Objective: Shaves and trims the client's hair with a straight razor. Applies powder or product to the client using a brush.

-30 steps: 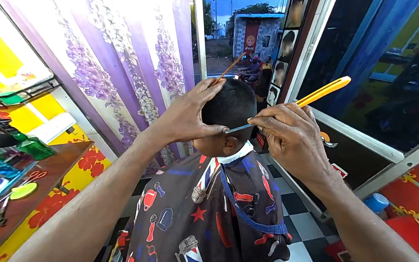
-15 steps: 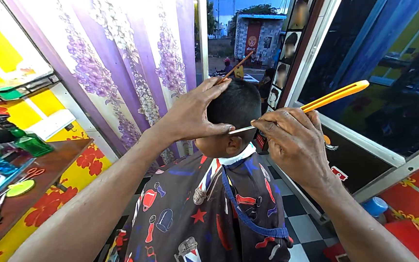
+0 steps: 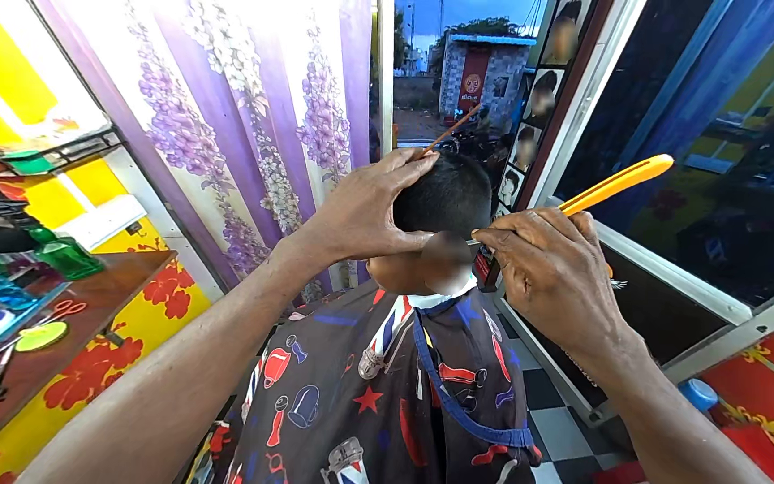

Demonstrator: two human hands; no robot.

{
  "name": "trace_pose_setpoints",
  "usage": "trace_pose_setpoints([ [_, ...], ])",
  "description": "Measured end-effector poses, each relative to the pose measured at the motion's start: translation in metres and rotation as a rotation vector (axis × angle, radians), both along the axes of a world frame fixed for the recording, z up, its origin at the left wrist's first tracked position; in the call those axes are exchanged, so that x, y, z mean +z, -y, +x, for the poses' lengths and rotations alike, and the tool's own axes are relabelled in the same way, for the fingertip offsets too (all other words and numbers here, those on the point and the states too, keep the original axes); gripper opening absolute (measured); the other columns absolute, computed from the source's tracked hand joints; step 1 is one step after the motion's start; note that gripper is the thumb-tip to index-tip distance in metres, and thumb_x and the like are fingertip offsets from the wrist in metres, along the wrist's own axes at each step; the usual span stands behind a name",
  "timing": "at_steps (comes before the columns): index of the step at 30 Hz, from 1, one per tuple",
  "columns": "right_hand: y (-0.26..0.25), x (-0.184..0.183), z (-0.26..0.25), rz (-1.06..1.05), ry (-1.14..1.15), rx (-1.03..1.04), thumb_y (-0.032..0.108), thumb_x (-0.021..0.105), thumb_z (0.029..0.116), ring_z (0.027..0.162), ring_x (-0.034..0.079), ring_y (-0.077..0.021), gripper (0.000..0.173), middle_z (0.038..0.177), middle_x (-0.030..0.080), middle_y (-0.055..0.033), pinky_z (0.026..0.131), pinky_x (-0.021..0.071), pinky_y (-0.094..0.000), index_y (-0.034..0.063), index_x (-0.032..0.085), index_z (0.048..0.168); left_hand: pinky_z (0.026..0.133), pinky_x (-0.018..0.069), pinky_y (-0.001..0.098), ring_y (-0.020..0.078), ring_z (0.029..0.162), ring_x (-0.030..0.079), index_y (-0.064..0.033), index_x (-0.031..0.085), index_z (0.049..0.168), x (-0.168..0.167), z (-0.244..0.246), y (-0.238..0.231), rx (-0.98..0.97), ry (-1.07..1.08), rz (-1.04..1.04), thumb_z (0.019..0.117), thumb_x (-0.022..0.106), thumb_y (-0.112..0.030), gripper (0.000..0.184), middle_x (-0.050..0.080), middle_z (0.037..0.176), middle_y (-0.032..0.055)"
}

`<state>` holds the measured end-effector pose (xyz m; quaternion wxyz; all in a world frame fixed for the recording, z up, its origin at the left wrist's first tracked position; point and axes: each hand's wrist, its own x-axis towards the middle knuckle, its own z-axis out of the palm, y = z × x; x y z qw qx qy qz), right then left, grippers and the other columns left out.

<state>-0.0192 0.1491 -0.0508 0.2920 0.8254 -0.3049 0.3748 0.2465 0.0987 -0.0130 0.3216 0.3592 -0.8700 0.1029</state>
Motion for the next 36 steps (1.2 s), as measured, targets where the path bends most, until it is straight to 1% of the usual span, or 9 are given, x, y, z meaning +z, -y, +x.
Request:
trace_pose_setpoints([
  [4, 0.002, -0.001, 0.004, -0.073, 0.009, 0.024, 0.004, 0.058, 0.0982, 0.105, 0.063, -0.0262, 0.028, 0.108, 0.072, -0.0057, 0.083, 0.0418, -0.0449, 0.0141, 0.077, 0.115, 0.108, 0.0472, 0.0444, 0.0244, 0.137, 0.053, -0.0076, 0.049, 0.152, 0.000, 0.001, 0.001, 0.000, -0.002, -0.002, 0.0789, 0.072, -0.064, 0.095, 0.050, 0.154, 0.0143],
  [9, 0.002, 0.002, 0.004, -0.025, -0.039, 0.007, 0.005, 0.057, 0.0987, 0.106, 0.063, -0.0263, 0.028, 0.108, 0.072, -0.0053, 0.084, 0.0440, -0.0457, 0.0142, 0.077, 0.116, 0.106, 0.0480, 0.0459, 0.0246, 0.135, 0.055, -0.0068, 0.050, 0.151, -0.003, 0.003, 0.004, 0.004, -0.002, -0.034, 0.0792, 0.071, -0.066, 0.095, 0.051, 0.152, 0.0144],
  [13, 0.004, 0.005, 0.008, -0.070, -0.031, 0.030, 0.005, 0.057, 0.0988, 0.105, 0.062, -0.0259, 0.028, 0.109, 0.072, -0.0050, 0.082, 0.0423, -0.0440, 0.0144, 0.077, 0.116, 0.102, 0.0508, 0.0465, 0.0248, 0.131, 0.058, -0.0061, 0.051, 0.151, -0.004, 0.005, 0.006, 0.002, -0.008, -0.048, 0.0788, 0.071, -0.065, 0.095, 0.053, 0.150, 0.0140],
  [16, 0.005, 0.007, 0.010, -0.053, -0.054, 0.029, 0.004, 0.058, 0.0978, 0.108, 0.062, -0.0264, 0.028, 0.111, 0.072, -0.0049, 0.084, 0.0427, -0.0456, 0.0145, 0.077, 0.116, 0.103, 0.0503, 0.0464, 0.0245, 0.132, 0.057, -0.0062, 0.050, 0.151, -0.005, 0.006, 0.006, 0.001, -0.006, -0.049, 0.0795, 0.071, -0.065, 0.095, 0.052, 0.152, 0.0139],
  [18, 0.005, 0.009, 0.010, -0.047, -0.073, 0.033, 0.004, 0.058, 0.0978, 0.108, 0.063, -0.0266, 0.027, 0.111, 0.071, -0.0052, 0.084, 0.0435, -0.0463, 0.0142, 0.077, 0.115, 0.100, 0.0517, 0.0470, 0.0249, 0.130, 0.058, -0.0072, 0.050, 0.151, -0.006, 0.006, 0.006, 0.000, -0.012, -0.051, 0.0794, 0.071, -0.065, 0.095, 0.052, 0.152, 0.0142],
  [25, 0.003, 0.014, 0.013, -0.034, -0.146, -0.003, 0.004, 0.057, 0.0973, 0.107, 0.063, -0.0277, 0.026, 0.109, 0.071, -0.0058, 0.084, 0.0427, -0.0478, 0.0123, 0.076, 0.114, 0.104, 0.0490, 0.0465, 0.0247, 0.136, 0.054, -0.0092, 0.049, 0.153, -0.006, 0.005, 0.004, 0.018, -0.010, -0.035, 0.0800, 0.070, -0.066, 0.095, 0.050, 0.153, 0.0132],
  [29, 0.001, 0.019, 0.013, -0.004, -0.186, -0.014, 0.006, 0.055, 0.0984, 0.103, 0.063, -0.0277, 0.025, 0.106, 0.071, -0.0062, 0.083, 0.0425, -0.0479, 0.0119, 0.076, 0.113, 0.103, 0.0501, 0.0447, 0.0237, 0.134, 0.055, -0.0089, 0.051, 0.152, -0.007, 0.004, 0.005, 0.003, -0.022, -0.052, 0.0798, 0.071, -0.065, 0.093, 0.052, 0.152, 0.0128],
  [33, 0.001, 0.020, 0.015, -0.045, -0.208, -0.020, 0.004, 0.056, 0.0972, 0.105, 0.063, -0.0281, 0.027, 0.107, 0.070, -0.0062, 0.083, 0.0421, -0.0477, 0.0122, 0.076, 0.113, 0.103, 0.0504, 0.0457, 0.0237, 0.134, 0.055, -0.0090, 0.051, 0.152, -0.007, 0.004, 0.005, 0.006, -0.018, -0.058, 0.0802, 0.070, -0.066, 0.093, 0.052, 0.152, 0.0122],
  [36, -0.001, 0.022, 0.016, -0.023, -0.244, -0.032, 0.003, 0.055, 0.0967, 0.104, 0.062, -0.0282, 0.027, 0.105, 0.070, -0.0066, 0.082, 0.0409, -0.0475, 0.0115, 0.075, 0.112, 0.103, 0.0500, 0.0462, 0.0236, 0.134, 0.056, -0.0098, 0.050, 0.152, -0.006, 0.004, 0.004, 0.012, -0.013, -0.051, 0.0797, 0.070, -0.067, 0.094, 0.052, 0.152, 0.0116],
])
